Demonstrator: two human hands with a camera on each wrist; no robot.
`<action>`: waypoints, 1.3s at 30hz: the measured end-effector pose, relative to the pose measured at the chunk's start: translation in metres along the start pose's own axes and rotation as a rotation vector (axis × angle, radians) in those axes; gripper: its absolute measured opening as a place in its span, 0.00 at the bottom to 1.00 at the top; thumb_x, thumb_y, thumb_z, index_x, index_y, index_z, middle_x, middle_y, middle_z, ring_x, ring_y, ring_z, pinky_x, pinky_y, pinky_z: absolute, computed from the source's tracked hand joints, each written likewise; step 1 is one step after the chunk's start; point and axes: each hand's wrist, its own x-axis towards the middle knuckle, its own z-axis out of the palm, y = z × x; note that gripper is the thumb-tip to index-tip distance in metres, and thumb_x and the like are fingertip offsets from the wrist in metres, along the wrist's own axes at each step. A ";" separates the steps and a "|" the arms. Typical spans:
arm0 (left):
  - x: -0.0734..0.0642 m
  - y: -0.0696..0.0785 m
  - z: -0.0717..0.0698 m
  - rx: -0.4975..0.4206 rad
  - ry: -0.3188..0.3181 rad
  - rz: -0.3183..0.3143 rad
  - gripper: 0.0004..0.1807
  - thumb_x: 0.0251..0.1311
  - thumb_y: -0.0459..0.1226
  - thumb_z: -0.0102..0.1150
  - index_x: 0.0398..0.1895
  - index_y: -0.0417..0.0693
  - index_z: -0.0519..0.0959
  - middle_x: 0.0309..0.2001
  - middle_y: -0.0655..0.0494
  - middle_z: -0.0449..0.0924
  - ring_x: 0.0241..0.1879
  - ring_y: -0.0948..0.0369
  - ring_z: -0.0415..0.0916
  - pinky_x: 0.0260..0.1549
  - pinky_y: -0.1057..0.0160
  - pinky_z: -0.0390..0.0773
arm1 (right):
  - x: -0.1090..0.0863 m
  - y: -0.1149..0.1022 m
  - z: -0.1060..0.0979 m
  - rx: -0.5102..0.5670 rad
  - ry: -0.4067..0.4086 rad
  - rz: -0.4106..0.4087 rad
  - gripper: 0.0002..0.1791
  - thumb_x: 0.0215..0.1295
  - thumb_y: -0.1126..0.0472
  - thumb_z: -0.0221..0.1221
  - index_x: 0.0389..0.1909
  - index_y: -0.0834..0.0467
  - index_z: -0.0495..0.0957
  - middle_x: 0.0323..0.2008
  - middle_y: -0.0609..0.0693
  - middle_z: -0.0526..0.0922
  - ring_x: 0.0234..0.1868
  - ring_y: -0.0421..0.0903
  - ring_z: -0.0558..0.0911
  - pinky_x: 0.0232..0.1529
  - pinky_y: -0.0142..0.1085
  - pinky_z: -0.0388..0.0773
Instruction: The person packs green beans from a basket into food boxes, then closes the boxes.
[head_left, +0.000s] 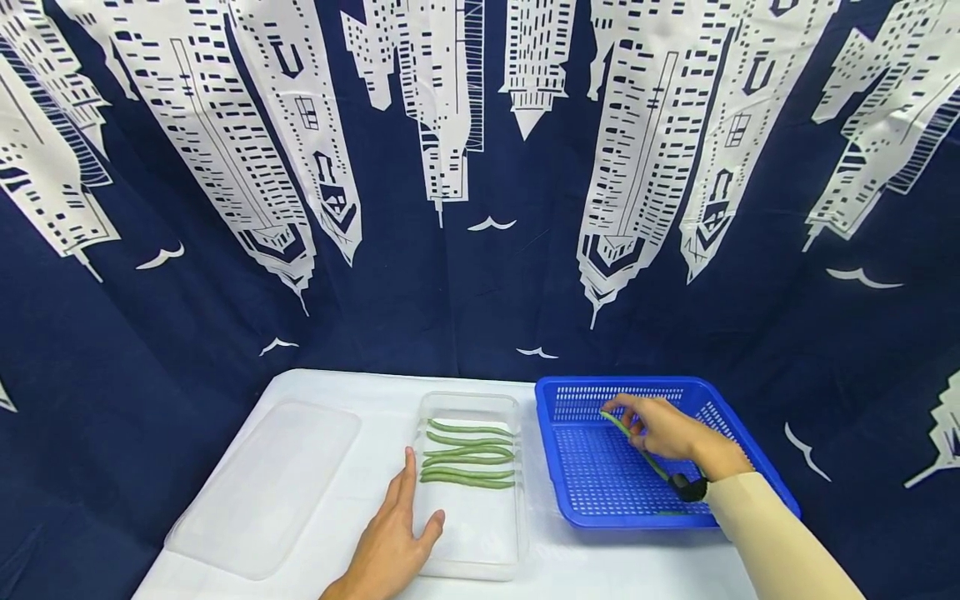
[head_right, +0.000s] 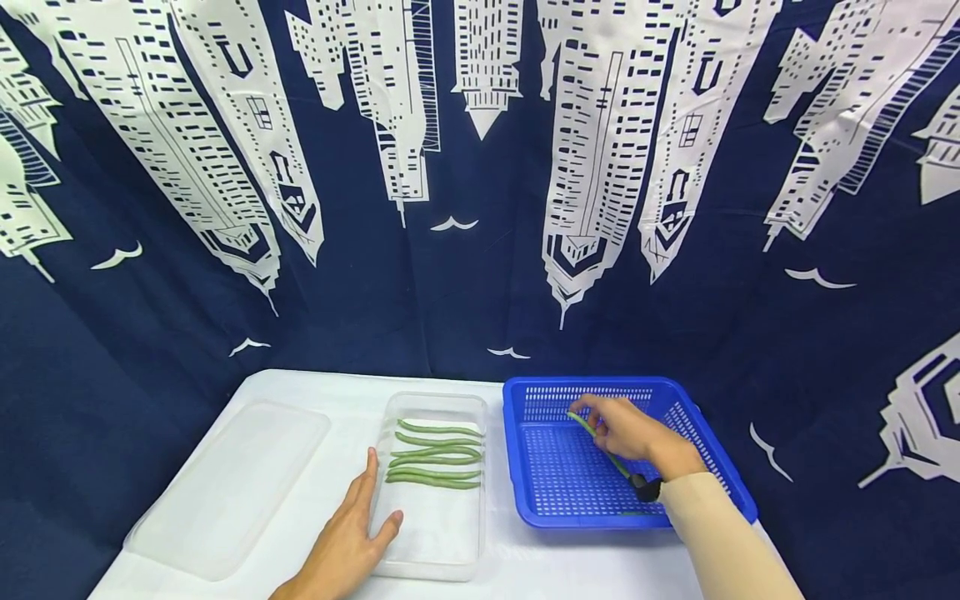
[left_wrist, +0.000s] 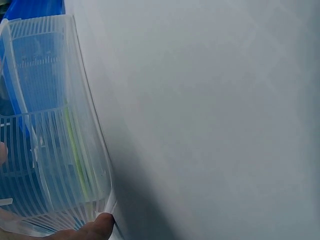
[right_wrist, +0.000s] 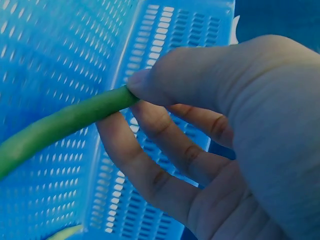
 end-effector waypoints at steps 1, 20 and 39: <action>0.000 0.000 0.000 -0.001 -0.001 -0.004 0.59 0.80 0.48 0.71 0.99 0.44 0.42 0.90 0.30 0.62 0.79 0.24 0.76 0.65 0.21 0.85 | 0.001 -0.004 0.000 0.001 0.001 0.002 0.35 0.64 0.82 0.70 0.72 0.59 0.84 0.47 0.53 0.90 0.43 0.44 0.88 0.49 0.49 0.94; 0.000 0.001 0.001 0.001 -0.002 -0.022 0.59 0.80 0.47 0.71 0.99 0.44 0.42 0.90 0.30 0.62 0.82 0.25 0.72 0.68 0.20 0.83 | 0.014 -0.060 0.001 -0.079 0.050 -0.158 0.33 0.66 0.79 0.72 0.71 0.55 0.85 0.52 0.49 0.93 0.53 0.48 0.91 0.53 0.48 0.93; 0.000 0.002 0.000 0.009 -0.006 -0.027 0.60 0.79 0.48 0.71 0.99 0.46 0.41 0.90 0.30 0.62 0.80 0.24 0.75 0.66 0.20 0.83 | 0.026 -0.113 0.009 -0.109 0.038 -0.333 0.30 0.69 0.79 0.72 0.69 0.58 0.85 0.48 0.51 0.92 0.49 0.46 0.90 0.51 0.40 0.93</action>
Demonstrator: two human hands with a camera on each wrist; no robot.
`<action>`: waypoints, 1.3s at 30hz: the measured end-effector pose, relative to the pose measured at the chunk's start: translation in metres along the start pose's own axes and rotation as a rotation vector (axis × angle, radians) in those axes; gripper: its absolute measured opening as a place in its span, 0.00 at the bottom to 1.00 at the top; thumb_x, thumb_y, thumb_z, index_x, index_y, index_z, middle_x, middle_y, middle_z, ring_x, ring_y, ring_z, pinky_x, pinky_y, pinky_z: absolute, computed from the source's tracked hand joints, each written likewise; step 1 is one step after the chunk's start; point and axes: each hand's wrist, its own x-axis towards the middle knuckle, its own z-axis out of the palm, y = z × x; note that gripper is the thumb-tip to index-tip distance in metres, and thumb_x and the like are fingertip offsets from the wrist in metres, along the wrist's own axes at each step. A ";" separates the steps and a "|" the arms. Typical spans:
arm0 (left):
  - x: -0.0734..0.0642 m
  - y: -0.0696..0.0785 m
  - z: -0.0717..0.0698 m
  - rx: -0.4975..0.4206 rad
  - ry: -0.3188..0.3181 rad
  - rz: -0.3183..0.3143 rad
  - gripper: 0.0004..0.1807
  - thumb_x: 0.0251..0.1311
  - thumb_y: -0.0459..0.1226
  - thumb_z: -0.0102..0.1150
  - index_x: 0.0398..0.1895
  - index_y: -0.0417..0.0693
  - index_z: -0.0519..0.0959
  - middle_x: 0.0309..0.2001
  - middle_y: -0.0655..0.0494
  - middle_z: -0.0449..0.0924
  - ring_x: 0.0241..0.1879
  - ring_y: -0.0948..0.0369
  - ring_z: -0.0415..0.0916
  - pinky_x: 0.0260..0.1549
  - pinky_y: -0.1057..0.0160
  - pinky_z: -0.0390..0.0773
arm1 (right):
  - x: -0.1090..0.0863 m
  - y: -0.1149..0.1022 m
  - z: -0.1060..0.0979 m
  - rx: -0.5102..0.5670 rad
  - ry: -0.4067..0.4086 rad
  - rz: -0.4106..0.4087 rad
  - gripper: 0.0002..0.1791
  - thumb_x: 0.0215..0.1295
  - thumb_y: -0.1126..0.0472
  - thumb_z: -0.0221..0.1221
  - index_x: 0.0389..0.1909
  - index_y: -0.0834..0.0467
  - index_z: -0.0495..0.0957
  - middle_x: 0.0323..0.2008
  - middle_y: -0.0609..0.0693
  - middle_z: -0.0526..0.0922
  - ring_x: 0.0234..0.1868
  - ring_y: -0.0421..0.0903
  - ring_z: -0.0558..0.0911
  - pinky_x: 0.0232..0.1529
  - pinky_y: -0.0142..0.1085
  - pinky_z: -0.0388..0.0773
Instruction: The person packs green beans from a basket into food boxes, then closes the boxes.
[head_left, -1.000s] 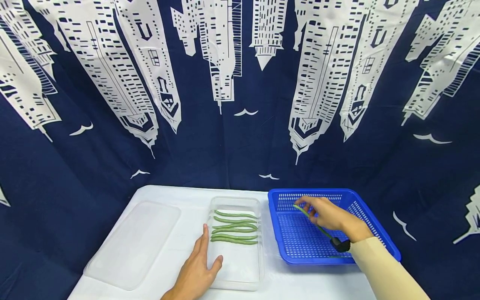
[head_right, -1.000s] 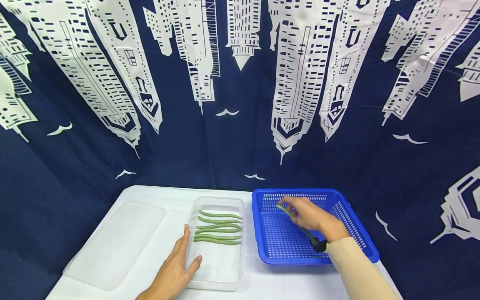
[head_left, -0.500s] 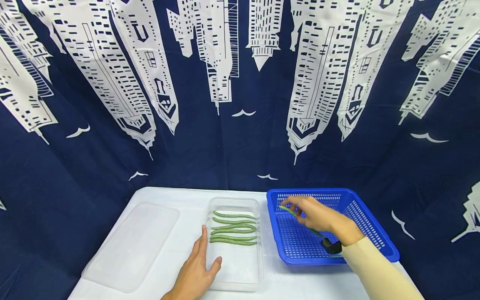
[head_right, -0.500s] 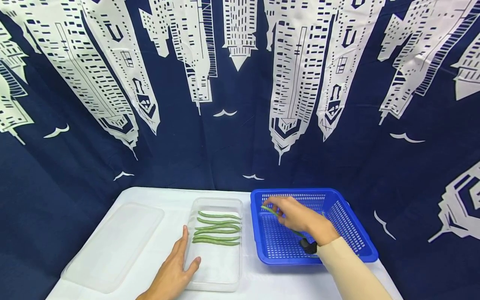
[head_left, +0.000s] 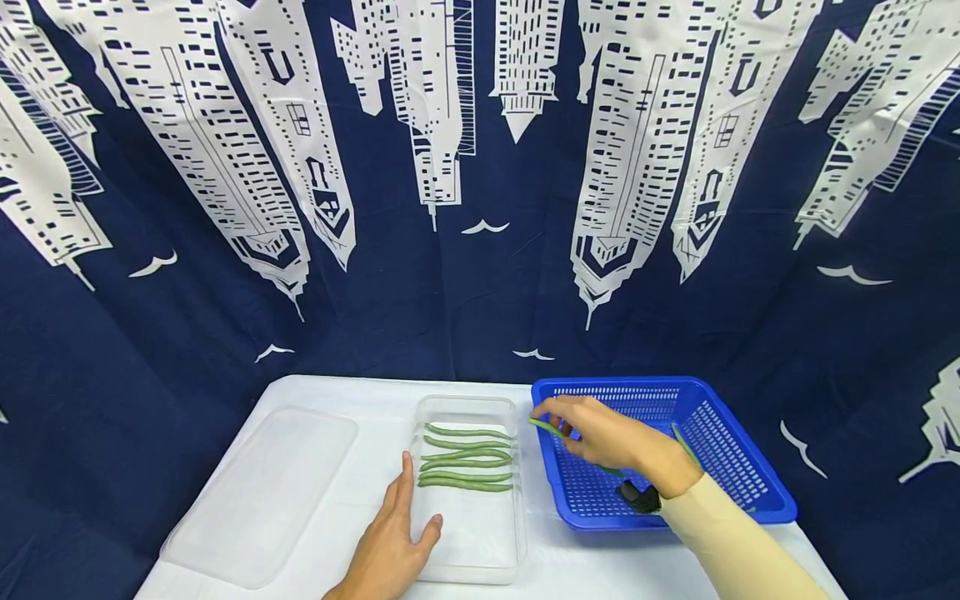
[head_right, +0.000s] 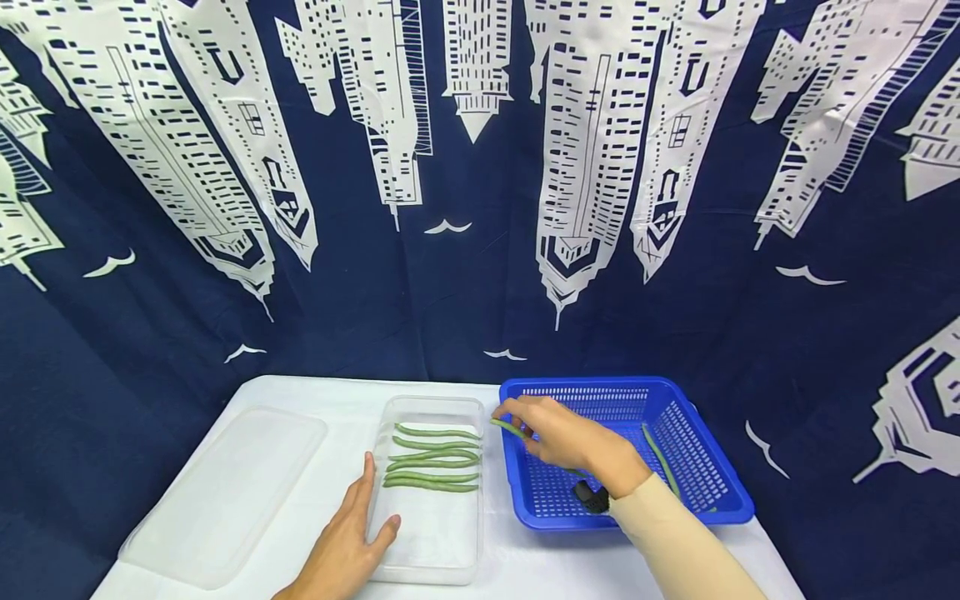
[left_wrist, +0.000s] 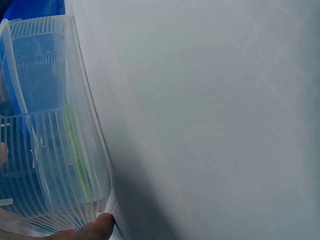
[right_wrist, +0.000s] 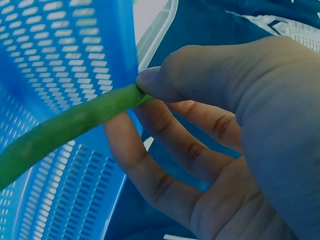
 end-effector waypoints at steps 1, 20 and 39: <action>0.000 0.000 0.000 0.002 0.000 -0.003 0.60 0.80 0.48 0.71 0.99 0.46 0.41 0.90 0.31 0.62 0.80 0.24 0.75 0.66 0.20 0.84 | 0.002 -0.002 0.001 -0.005 0.002 -0.015 0.30 0.69 0.79 0.72 0.69 0.58 0.85 0.48 0.51 0.92 0.49 0.47 0.90 0.50 0.40 0.93; 0.000 0.000 0.002 0.005 -0.005 -0.002 0.60 0.81 0.48 0.70 0.99 0.45 0.40 0.90 0.29 0.61 0.81 0.24 0.73 0.67 0.21 0.83 | 0.044 -0.044 0.021 0.010 -0.043 -0.160 0.27 0.74 0.77 0.70 0.70 0.60 0.86 0.57 0.53 0.94 0.50 0.46 0.93 0.53 0.33 0.92; 0.001 0.002 -0.001 0.013 -0.019 -0.023 0.60 0.80 0.50 0.71 0.99 0.45 0.40 0.90 0.30 0.61 0.80 0.25 0.75 0.67 0.22 0.84 | 0.095 -0.081 0.039 0.076 -0.176 -0.154 0.27 0.78 0.74 0.70 0.74 0.57 0.84 0.59 0.54 0.94 0.49 0.41 0.92 0.56 0.30 0.90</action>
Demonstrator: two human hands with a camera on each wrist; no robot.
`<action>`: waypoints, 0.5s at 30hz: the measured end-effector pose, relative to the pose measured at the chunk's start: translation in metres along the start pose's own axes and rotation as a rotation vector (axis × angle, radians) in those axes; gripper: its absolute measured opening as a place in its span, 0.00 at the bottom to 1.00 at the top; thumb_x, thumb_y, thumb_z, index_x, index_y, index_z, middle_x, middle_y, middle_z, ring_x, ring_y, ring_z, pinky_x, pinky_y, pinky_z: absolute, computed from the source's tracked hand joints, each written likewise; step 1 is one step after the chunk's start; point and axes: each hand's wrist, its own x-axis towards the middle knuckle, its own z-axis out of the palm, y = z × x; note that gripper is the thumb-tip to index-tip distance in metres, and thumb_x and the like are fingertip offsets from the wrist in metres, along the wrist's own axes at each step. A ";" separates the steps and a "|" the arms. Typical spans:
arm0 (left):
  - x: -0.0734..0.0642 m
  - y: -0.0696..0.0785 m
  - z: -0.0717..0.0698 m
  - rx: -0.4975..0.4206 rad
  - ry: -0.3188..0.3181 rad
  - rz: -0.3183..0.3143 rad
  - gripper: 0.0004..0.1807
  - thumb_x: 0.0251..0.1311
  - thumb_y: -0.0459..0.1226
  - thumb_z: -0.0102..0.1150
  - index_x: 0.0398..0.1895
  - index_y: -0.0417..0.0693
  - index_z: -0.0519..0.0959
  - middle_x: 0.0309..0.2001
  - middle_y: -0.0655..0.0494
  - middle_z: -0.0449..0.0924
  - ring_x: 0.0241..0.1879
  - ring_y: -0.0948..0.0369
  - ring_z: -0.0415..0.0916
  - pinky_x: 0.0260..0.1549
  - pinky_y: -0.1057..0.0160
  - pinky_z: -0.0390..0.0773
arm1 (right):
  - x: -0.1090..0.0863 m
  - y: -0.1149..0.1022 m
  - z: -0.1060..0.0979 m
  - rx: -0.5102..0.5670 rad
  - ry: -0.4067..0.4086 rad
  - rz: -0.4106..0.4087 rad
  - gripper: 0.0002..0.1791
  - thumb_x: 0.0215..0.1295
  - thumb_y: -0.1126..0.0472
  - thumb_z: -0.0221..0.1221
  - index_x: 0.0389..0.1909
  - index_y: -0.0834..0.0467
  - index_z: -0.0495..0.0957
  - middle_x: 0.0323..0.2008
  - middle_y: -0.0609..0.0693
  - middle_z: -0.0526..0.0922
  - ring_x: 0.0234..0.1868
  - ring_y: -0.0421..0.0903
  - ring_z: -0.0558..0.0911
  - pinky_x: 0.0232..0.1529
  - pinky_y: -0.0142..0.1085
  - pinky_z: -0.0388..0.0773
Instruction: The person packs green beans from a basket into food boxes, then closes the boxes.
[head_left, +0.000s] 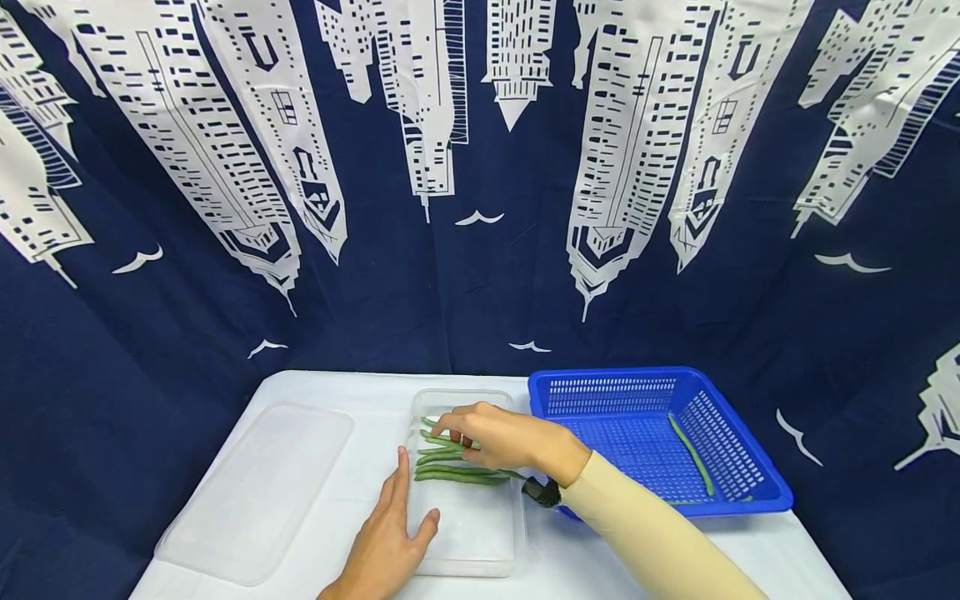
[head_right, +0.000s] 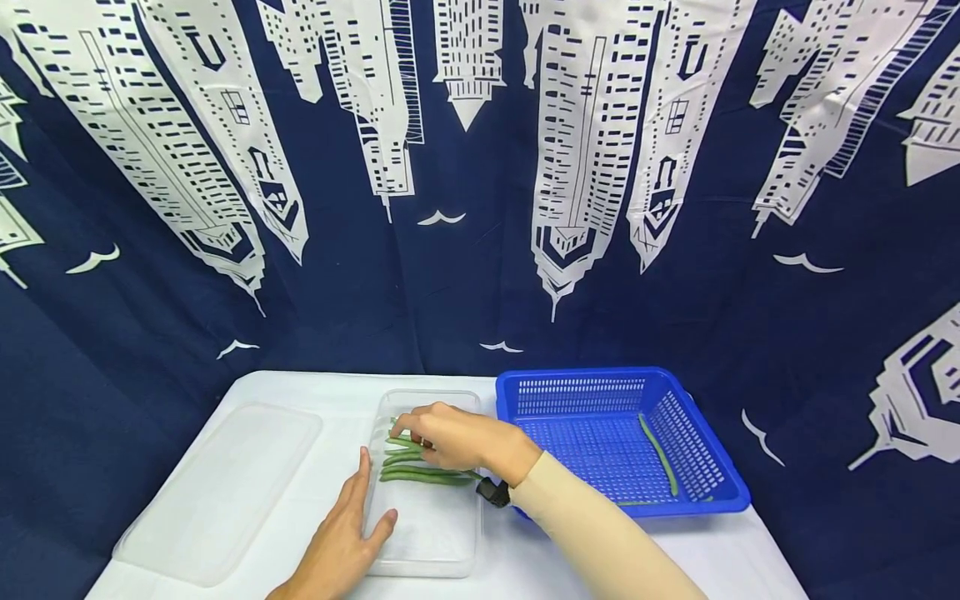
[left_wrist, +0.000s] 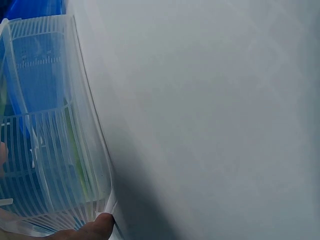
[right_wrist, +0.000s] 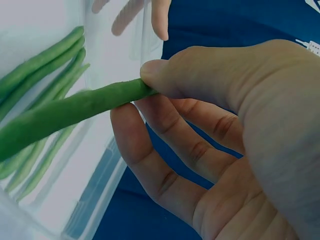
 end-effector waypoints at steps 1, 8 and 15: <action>0.000 0.000 0.000 0.000 -0.001 0.001 0.60 0.80 0.50 0.71 0.99 0.45 0.40 0.90 0.30 0.61 0.79 0.25 0.75 0.66 0.22 0.84 | 0.003 0.000 0.001 0.001 -0.005 0.006 0.27 0.78 0.73 0.70 0.74 0.57 0.84 0.58 0.53 0.94 0.49 0.40 0.91 0.55 0.30 0.90; 0.000 0.001 0.001 -0.006 -0.002 -0.006 0.60 0.81 0.50 0.70 0.99 0.45 0.40 0.91 0.32 0.60 0.81 0.26 0.74 0.70 0.22 0.82 | 0.018 0.004 0.014 -0.035 -0.029 0.000 0.26 0.79 0.72 0.70 0.73 0.54 0.85 0.53 0.51 0.94 0.46 0.38 0.90 0.53 0.26 0.87; -0.001 0.001 0.000 0.004 -0.007 -0.010 0.60 0.82 0.50 0.69 0.99 0.47 0.38 0.91 0.31 0.60 0.79 0.25 0.75 0.66 0.21 0.84 | 0.028 0.008 0.026 -0.050 -0.064 0.003 0.25 0.78 0.71 0.72 0.72 0.56 0.86 0.50 0.52 0.94 0.41 0.35 0.85 0.50 0.24 0.84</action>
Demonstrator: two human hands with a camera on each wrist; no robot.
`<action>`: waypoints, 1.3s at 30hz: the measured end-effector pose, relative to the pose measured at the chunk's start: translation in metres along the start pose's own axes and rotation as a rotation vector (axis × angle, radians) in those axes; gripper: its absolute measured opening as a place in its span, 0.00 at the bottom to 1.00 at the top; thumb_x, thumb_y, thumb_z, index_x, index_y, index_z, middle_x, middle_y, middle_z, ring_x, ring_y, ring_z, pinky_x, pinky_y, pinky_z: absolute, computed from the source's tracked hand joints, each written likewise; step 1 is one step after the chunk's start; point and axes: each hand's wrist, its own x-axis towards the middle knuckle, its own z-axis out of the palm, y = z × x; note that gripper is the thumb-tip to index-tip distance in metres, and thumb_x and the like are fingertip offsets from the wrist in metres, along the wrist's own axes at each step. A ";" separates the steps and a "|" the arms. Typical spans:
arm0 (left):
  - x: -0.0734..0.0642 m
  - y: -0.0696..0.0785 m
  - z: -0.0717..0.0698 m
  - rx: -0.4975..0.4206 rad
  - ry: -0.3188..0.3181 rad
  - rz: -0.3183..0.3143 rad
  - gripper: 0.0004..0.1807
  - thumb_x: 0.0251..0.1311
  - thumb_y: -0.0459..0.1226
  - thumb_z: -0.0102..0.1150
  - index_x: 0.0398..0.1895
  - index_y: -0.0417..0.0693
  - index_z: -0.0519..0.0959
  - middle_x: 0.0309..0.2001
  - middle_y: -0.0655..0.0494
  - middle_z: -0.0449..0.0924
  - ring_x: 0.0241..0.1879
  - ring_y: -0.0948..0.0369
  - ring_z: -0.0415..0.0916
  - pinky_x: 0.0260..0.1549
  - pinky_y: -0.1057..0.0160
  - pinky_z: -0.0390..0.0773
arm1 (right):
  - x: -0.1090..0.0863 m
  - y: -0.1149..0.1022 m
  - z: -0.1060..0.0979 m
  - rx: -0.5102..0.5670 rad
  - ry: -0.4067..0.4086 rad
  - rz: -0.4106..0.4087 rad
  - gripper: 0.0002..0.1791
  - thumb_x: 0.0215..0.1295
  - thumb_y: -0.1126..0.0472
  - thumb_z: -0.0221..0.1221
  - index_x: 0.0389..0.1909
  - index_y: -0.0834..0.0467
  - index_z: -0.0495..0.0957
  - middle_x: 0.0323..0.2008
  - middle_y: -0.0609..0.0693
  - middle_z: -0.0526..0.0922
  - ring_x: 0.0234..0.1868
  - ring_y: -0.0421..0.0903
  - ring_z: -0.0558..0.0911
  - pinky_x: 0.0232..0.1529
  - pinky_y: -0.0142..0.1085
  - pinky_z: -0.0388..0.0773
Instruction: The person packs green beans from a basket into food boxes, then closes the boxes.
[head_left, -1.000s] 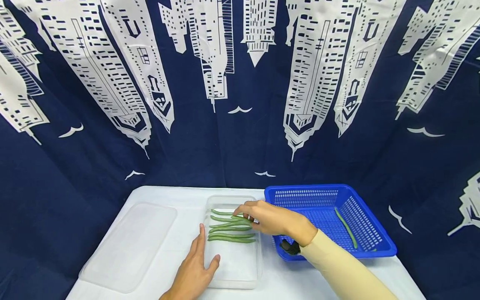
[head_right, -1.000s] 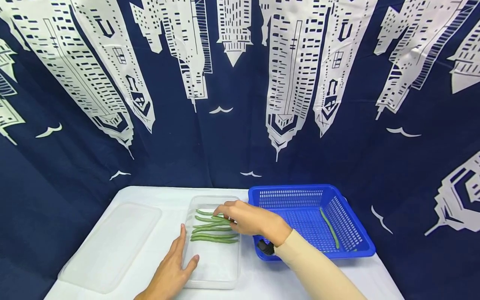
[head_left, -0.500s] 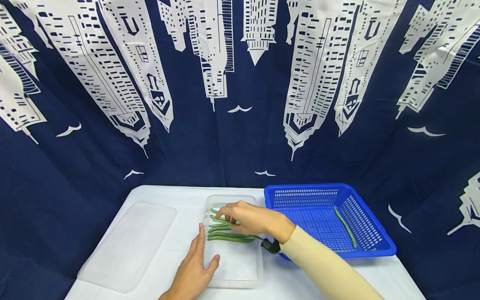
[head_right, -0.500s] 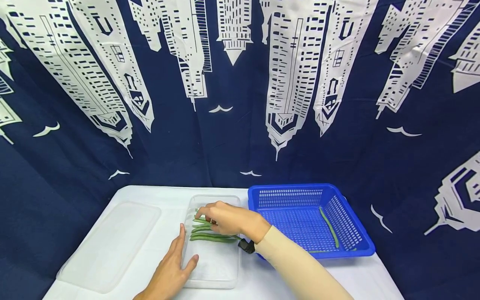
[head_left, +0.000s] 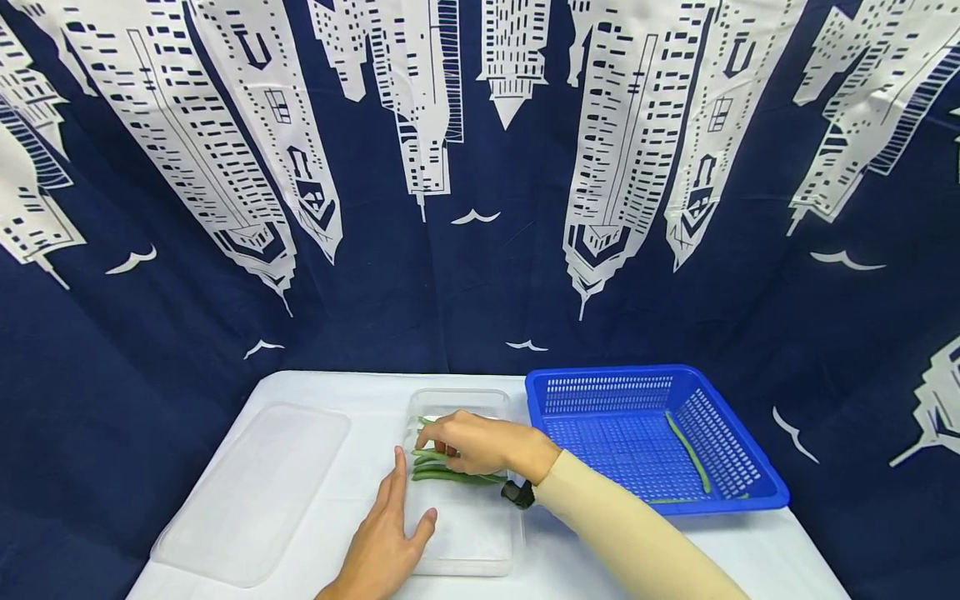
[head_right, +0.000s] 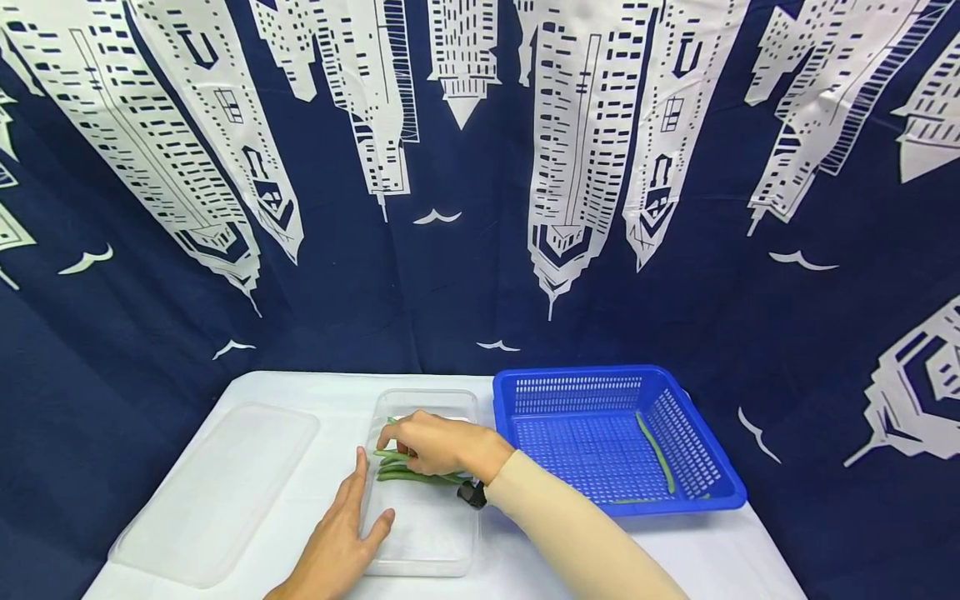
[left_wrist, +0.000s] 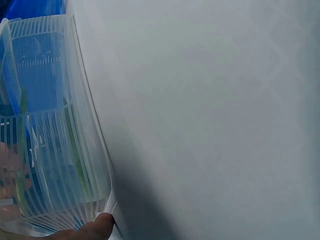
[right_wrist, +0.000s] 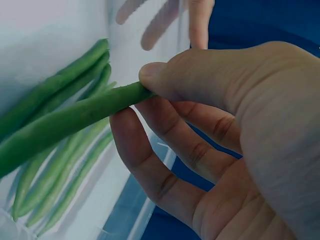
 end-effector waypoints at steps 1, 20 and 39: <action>0.000 0.000 0.000 -0.001 -0.002 -0.004 0.60 0.82 0.50 0.69 1.00 0.47 0.38 0.91 0.31 0.60 0.80 0.24 0.75 0.66 0.21 0.84 | 0.002 0.000 0.002 0.000 -0.005 0.006 0.25 0.78 0.71 0.73 0.72 0.56 0.86 0.49 0.52 0.94 0.40 0.34 0.83 0.50 0.24 0.84; 0.001 0.001 0.000 -0.023 -0.025 -0.003 0.61 0.82 0.51 0.69 0.99 0.47 0.36 0.91 0.29 0.58 0.81 0.23 0.73 0.68 0.20 0.82 | 0.011 0.005 0.019 -0.011 -0.063 0.080 0.25 0.77 0.70 0.73 0.71 0.52 0.88 0.37 0.41 0.87 0.35 0.31 0.77 0.44 0.22 0.78; -0.001 0.000 0.000 -0.007 -0.007 0.004 0.61 0.81 0.51 0.70 0.99 0.46 0.37 0.90 0.28 0.60 0.79 0.24 0.75 0.66 0.21 0.84 | -0.002 0.004 0.016 -0.027 -0.047 0.097 0.26 0.78 0.67 0.73 0.73 0.52 0.87 0.57 0.51 0.95 0.53 0.38 0.90 0.62 0.30 0.87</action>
